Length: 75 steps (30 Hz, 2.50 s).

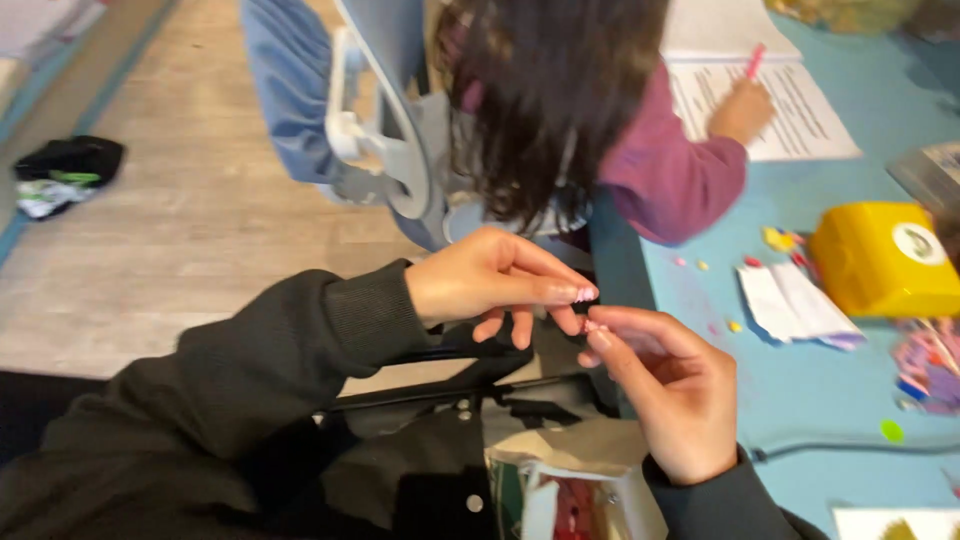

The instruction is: Assembling a 3D nano-block puzzle by connecting small plastic pieces together.

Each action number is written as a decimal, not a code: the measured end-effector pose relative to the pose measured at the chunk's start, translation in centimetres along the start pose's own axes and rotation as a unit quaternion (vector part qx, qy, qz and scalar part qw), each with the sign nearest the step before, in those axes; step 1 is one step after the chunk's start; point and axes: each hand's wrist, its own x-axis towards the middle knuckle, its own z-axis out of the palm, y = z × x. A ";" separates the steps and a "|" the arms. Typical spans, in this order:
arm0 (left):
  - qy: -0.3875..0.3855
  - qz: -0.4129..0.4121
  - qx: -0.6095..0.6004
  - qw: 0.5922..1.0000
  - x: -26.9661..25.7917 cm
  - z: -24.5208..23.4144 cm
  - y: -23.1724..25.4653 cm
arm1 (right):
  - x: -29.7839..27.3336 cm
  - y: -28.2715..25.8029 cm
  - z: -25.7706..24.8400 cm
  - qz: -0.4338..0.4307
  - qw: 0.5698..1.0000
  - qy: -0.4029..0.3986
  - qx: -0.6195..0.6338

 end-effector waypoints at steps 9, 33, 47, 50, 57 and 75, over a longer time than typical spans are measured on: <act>-0.075 -0.008 0.026 0.997 2.0 2.8 1.9 | -1.2 -2.1 -3.5 -0.022 0.997 0.036 -0.062; -0.078 -0.032 0.032 0.996 4.1 3.9 1.2 | -0.9 0.3 -3.4 0.093 0.983 0.155 0.024; -0.070 -0.028 0.058 0.995 3.5 4.0 0.9 | -1.4 0.4 -3.4 0.066 0.989 0.120 0.053; -0.072 -0.032 0.055 0.995 3.6 3.9 0.7 | -1.4 0.5 -3.4 0.066 0.989 0.116 0.056; -0.066 -0.041 0.054 0.995 3.5 3.9 0.6 | -1.4 0.6 -3.3 0.080 0.987 0.118 0.073; -0.052 -0.057 -0.027 0.997 3.1 4.1 -0.8 | -1.5 2.2 -3.1 0.067 0.990 0.104 0.072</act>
